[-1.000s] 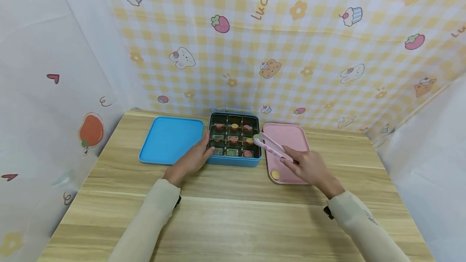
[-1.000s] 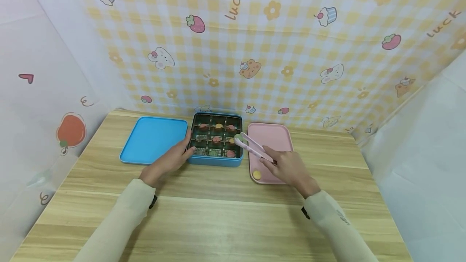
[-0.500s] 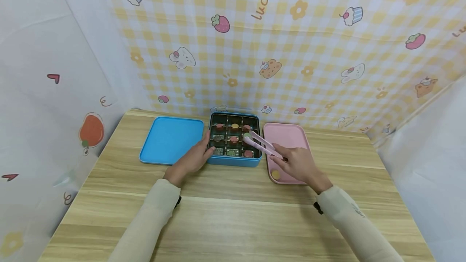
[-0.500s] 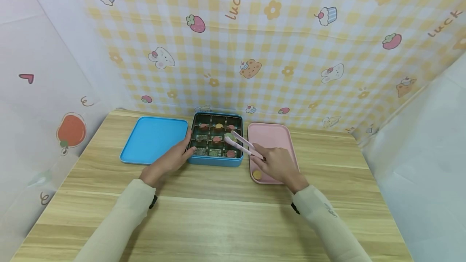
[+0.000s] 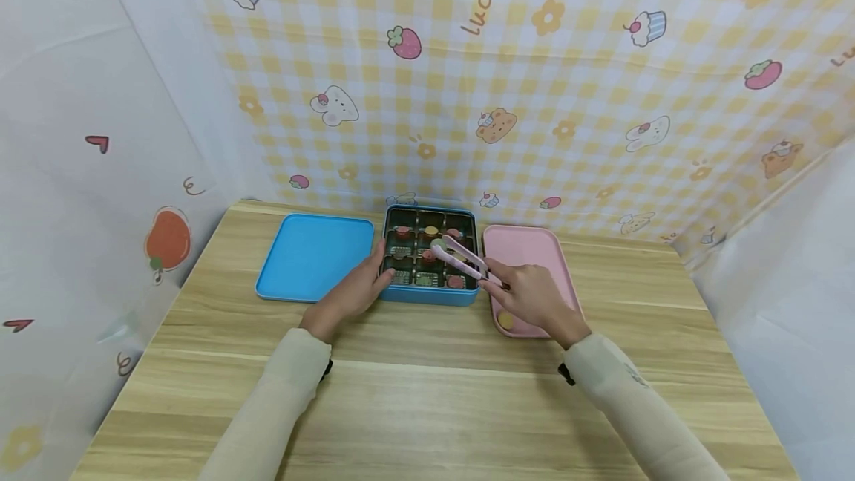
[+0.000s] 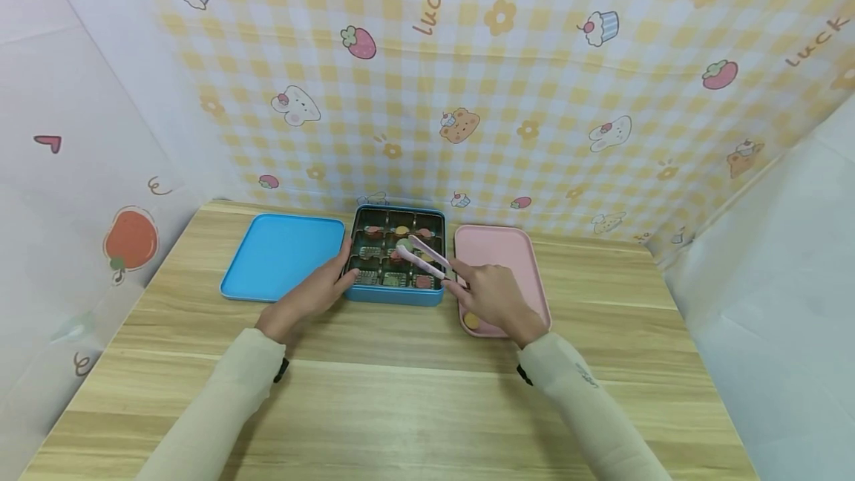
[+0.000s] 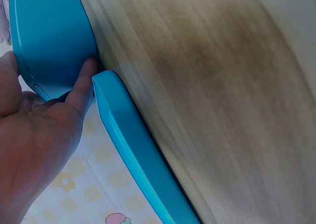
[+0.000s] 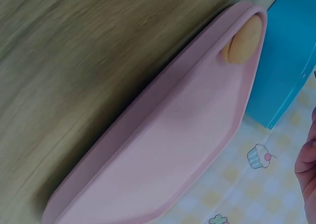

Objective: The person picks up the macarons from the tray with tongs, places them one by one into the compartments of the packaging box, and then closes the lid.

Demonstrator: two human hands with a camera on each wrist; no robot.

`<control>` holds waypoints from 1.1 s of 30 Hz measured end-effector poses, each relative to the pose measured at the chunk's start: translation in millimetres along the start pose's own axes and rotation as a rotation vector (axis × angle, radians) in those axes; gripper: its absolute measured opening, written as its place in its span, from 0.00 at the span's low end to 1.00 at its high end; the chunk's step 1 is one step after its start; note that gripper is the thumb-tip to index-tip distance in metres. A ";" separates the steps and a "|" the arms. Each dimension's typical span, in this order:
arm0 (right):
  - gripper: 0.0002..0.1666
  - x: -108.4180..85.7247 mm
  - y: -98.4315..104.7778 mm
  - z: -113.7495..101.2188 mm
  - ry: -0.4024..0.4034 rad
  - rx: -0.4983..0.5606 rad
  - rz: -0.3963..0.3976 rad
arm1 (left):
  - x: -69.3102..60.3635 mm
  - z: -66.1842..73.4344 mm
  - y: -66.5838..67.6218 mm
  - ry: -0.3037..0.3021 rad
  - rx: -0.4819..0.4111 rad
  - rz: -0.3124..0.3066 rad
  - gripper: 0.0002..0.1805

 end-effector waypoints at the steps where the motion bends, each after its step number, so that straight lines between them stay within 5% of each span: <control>1: 0.25 1.2 -1.5 -1.1 -0.001 -0.006 -0.004 | -0.2 0.2 0.3 0.001 -0.002 0.000 0.40; 16: 0.28 19.8 -18.4 -16.8 -0.088 0.001 -0.084 | -0.5 1.4 2.1 -0.005 0.000 0.009 0.40; 33: 0.27 33.2 -29.8 -33.8 -0.048 -0.047 -0.107 | 0.7 3.1 3.0 -0.032 -0.011 0.022 0.40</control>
Point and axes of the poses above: each hand's wrist, its own x-axis towards the middle knuckle, its own y-axis out of the back of the hand, z = x × y, the point moved 10 cm from there along x, towards the middle knuckle, and after that the axes turned 4 degrees about z, right-handed, at the moved point
